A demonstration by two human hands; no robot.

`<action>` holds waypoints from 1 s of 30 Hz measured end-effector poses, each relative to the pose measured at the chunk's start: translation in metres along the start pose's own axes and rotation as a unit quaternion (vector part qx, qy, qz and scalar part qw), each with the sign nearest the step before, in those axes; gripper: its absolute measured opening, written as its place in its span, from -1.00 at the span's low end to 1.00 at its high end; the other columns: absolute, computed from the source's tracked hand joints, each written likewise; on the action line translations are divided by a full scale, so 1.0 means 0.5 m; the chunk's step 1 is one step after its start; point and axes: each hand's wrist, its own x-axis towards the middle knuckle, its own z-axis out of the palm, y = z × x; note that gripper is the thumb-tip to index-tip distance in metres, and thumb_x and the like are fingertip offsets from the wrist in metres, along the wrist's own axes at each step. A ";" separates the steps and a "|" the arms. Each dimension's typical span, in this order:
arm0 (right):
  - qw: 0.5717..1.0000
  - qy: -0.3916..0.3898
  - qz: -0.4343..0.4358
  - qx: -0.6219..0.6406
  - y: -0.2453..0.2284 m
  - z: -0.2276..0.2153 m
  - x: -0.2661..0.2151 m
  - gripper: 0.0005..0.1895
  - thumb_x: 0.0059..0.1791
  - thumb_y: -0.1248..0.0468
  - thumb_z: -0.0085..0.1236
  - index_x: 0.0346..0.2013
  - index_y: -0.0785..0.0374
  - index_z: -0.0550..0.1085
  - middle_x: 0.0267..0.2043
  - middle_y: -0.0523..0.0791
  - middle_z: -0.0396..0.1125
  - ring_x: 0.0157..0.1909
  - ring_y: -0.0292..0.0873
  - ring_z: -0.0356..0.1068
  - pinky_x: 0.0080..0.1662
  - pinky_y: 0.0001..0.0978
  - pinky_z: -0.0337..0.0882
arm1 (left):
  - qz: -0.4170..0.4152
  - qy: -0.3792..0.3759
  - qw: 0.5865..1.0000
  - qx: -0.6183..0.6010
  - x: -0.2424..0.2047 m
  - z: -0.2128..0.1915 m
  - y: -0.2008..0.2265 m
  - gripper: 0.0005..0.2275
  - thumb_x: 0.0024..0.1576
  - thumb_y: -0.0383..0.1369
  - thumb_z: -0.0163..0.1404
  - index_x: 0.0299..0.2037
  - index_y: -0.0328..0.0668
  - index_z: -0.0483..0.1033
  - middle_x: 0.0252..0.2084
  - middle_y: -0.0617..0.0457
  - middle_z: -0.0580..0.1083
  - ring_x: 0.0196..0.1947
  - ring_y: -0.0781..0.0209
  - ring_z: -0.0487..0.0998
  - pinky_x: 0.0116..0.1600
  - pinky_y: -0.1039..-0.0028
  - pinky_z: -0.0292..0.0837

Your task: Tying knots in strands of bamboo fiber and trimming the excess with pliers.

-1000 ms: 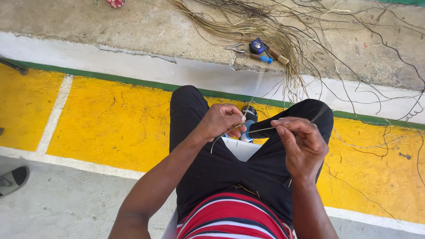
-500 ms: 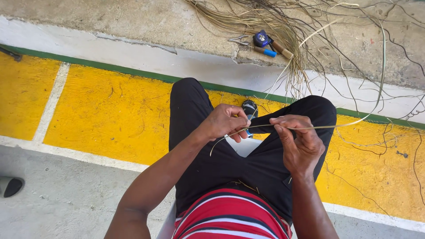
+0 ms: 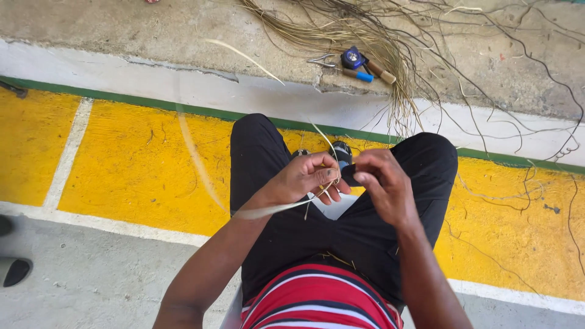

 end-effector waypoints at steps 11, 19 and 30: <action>0.977 -0.151 -0.083 -0.126 -0.058 -0.035 0.046 -0.84 -0.04 0.40 0.26 -0.18 0.19 0.54 -0.15 -0.17 0.47 0.00 -0.13 0.41 0.07 -0.27 0.41 | 0.088 -0.089 0.988 -0.089 -0.067 0.044 0.047 -0.84 0.38 -0.32 0.00 -0.04 -0.29 0.46 -0.21 -0.17 0.60 -0.28 0.15 0.67 -0.14 0.40 0.62; 0.976 -0.174 0.063 0.111 -0.022 -0.008 -0.001 -0.85 0.03 0.41 0.21 -0.10 0.27 0.50 -0.08 -0.10 0.38 0.01 -0.20 0.39 0.08 -0.31 0.43 | 0.091 -0.080 0.986 -0.115 -0.064 0.038 0.021 -0.82 0.32 -0.32 0.04 -0.02 -0.27 0.48 -0.24 -0.13 0.58 -0.25 0.12 0.68 -0.13 0.39 0.65; 0.919 0.231 0.062 -0.313 0.190 -0.440 0.069 -0.76 0.08 0.40 0.29 0.00 0.37 0.47 -0.15 -0.15 0.36 -0.15 -0.30 0.32 -0.12 -0.46 0.40 | 0.079 -0.038 0.992 -0.093 -0.063 0.039 0.028 -0.80 0.33 -0.28 0.03 -0.05 -0.30 0.46 -0.14 -0.18 0.61 -0.23 0.22 0.64 -0.17 0.44 0.60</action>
